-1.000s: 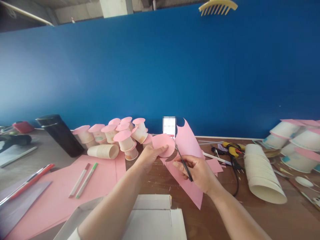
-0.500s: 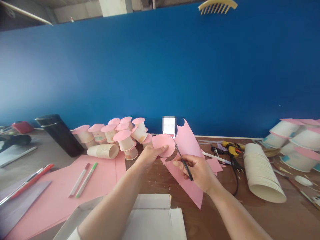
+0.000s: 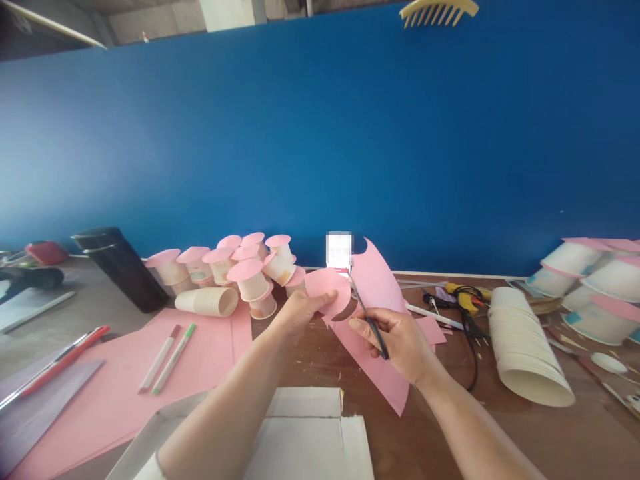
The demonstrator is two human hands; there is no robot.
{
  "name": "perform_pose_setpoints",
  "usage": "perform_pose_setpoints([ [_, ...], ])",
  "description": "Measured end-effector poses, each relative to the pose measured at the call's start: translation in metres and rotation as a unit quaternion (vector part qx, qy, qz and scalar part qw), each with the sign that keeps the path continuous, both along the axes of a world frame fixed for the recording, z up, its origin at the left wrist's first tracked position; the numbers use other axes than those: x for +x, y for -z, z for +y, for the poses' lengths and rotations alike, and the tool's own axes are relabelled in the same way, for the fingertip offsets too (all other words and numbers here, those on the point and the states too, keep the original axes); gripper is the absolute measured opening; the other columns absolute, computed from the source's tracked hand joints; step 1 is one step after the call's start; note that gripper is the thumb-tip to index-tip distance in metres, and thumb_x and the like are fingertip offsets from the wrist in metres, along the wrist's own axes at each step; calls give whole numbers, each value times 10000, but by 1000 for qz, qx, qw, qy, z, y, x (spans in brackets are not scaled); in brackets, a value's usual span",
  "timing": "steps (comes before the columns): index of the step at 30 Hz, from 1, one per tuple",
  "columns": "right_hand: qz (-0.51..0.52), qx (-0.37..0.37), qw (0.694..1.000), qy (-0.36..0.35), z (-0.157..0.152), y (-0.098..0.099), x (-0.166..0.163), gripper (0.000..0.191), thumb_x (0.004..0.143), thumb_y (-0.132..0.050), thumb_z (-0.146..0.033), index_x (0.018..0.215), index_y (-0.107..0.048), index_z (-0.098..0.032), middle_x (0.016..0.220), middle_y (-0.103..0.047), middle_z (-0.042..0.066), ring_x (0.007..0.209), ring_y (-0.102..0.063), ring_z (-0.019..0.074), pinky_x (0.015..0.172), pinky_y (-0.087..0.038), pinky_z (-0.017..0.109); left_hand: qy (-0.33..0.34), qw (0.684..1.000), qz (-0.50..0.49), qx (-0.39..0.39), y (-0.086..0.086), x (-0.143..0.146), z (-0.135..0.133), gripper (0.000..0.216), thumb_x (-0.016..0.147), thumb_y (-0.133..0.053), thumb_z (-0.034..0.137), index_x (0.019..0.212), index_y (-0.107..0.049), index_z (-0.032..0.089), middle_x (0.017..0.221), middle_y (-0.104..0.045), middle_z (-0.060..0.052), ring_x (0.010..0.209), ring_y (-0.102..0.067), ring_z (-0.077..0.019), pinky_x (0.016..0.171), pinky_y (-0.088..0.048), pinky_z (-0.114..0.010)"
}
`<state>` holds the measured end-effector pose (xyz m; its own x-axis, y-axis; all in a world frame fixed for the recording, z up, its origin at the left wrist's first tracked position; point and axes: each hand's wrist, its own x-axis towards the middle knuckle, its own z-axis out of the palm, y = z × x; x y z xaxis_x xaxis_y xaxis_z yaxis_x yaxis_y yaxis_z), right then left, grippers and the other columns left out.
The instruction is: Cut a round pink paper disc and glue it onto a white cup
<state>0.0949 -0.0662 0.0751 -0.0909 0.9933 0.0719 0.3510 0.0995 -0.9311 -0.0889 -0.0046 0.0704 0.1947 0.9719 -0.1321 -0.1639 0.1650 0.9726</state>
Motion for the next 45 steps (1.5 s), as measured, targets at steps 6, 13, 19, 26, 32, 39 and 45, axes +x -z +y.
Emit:
perform_pose_setpoints([
  [6, 13, -16, 1000, -12, 1, 4, 3, 337, 751, -705, -483, 867, -693, -167, 518, -535, -34, 493, -477, 118, 496, -412, 251, 3, 999, -34, 11, 1, -1, 0, 472, 618, -827, 325, 1034, -706, 138, 974, -707, -103, 841, -620, -198, 690, -483, -281],
  [13, 36, -40, 998, -38, 3, 9, 2, 380, 746, -724, -444, 992, -671, -160, 570, -535, -41, 538, -481, 123, 539, -424, 262, 6, 998, -60, -12, 2, 0, 0, 495, 587, -847, 357, 995, -710, 113, 875, -696, -95, 790, -604, -177, 653, -466, -262],
  [19, 41, -43, 998, -34, 3, 9, 2, 372, 736, -733, -446, 964, -669, -159, 544, -524, -50, 513, -460, 116, 514, -406, 255, 8, 999, -49, -16, 1, 1, -1, 521, 588, -844, 379, 1021, -704, 124, 996, -691, -111, 826, -605, -180, 632, -453, -246],
  [26, 33, -41, 998, -25, 3, 7, 1, 363, 730, -732, -472, 908, -674, -161, 516, -511, -49, 503, -449, 116, 496, -386, 252, 11, 999, -32, -15, 3, 0, 0, 528, 610, -827, 387, 1043, -692, 115, 985, -687, -117, 791, -596, -169, 593, -432, -238],
  [32, 26, -38, 999, -9, 2, 5, -2, 406, 701, -732, -533, 876, -686, -170, 512, -510, -43, 496, -453, 124, 492, -401, 263, 11, 999, -29, -16, 3, 0, 0, 522, 615, -822, 395, 1037, -696, 114, 1009, -684, -124, 829, -604, -190, 617, -450, -256],
  [39, 34, -31, 999, 0, 1, 5, -4, 415, 665, -749, -555, 830, -698, -178, 500, -504, -42, 485, -456, 123, 480, -411, 259, 17, 999, -29, -9, 6, 1, 2, 499, 624, -813, 402, 1023, -696, 127, 909, -690, -103, 758, -599, -173, 599, -440, -255],
  [45, 51, -34, 998, 11, 3, 8, -5, 402, 653, -771, -528, 861, -704, -191, 529, -536, -45, 495, -472, 116, 504, -419, 247, 20, 1000, -9, -8, 8, 1, 1, 489, 621, -804, 429, 985, -699, 119, 839, -680, -102, 666, -568, -158, 554, -413, -264],
])
